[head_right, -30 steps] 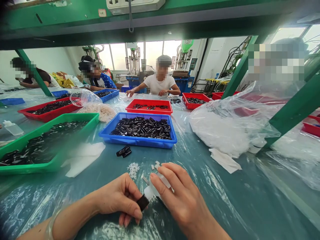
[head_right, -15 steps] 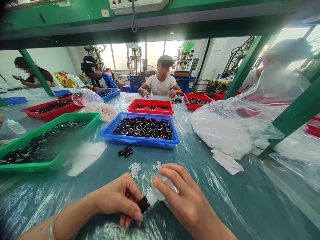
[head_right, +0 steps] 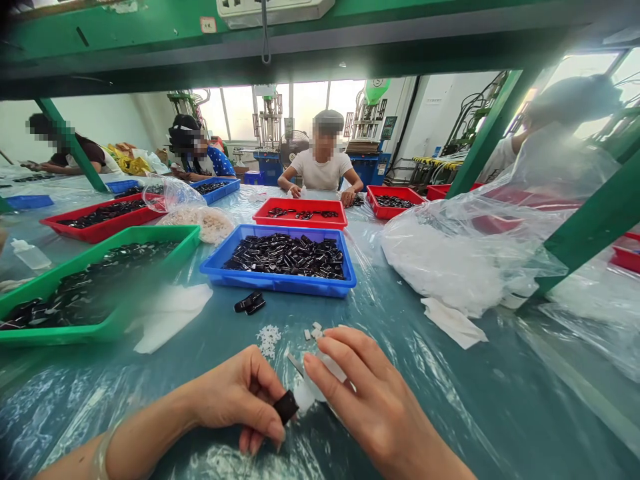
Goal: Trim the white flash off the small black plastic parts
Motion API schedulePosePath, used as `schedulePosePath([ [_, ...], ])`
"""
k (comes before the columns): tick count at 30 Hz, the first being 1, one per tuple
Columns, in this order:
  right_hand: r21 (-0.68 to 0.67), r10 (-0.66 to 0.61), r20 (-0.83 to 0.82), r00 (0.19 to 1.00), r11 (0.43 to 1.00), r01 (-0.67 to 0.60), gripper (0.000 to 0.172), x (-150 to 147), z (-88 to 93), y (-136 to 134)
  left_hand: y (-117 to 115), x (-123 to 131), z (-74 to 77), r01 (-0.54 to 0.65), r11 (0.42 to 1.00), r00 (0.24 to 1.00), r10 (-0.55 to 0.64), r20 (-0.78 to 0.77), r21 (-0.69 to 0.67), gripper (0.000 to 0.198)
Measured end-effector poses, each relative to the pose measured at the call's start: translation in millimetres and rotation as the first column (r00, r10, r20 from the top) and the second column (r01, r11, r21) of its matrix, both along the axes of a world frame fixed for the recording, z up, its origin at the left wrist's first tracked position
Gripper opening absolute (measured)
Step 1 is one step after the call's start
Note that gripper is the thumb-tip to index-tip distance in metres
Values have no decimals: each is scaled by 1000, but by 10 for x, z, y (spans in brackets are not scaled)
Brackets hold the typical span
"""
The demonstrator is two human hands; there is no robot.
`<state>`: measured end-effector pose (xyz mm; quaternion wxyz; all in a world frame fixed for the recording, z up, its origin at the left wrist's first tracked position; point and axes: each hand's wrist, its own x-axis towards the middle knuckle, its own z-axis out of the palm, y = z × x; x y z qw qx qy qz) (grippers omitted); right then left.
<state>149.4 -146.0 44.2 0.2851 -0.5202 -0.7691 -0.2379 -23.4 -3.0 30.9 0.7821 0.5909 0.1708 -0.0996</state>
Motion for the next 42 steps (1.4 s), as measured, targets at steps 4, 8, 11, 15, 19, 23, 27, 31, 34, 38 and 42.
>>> schedulePosePath([
  [4,-6,3,-10,1000,1000,-4,30,20,-42,-1,-4,3,-13,-16,1000,1000,16,14,-3,18],
  [8,10,-22,-50,999,1000,23,31,12,-42,27,-6,0,-30,-43,999,999,43,22,-18,19],
  [11,41,-20,-67,998,999,23,39,-21,18,65,-9,1,-33,-60,998,998,61,24,-25,22],
  [15,66,-33,-113,993,997,41,43,-57,87,97,-19,1,-37,-75,996,996,77,37,-48,25],
  [19,31,-53,-177,983,998,60,41,-59,83,88,-22,-8,-59,-89,995,992,93,82,-54,27],
  [23,-13,-71,-250,966,997,70,35,-64,62,76,-16,-9,-75,-87,995,988,92,122,-48,27],
  [27,-77,-106,-362,926,993,84,37,-75,33,64,-23,-1,-70,-84,995,985,91,148,-47,27],
  [31,-139,-147,-469,871,986,92,37,-73,-3,56,-28,-6,-62,-84,995,982,90,165,-44,25],
  [34,-163,-189,-542,819,979,118,32,-63,-26,74,-23,-13,-71,-83,994,985,92,147,-66,24],
  [38,-223,-276,-642,716,960,171,28,-39,-60,104,-19,-6,-67,-94,993,988,102,118,-75,22],
  [42,-324,-344,-737,581,935,143,27,-18,-99,114,-21,9,-35,-133,990,985,137,108,-46,22],
])
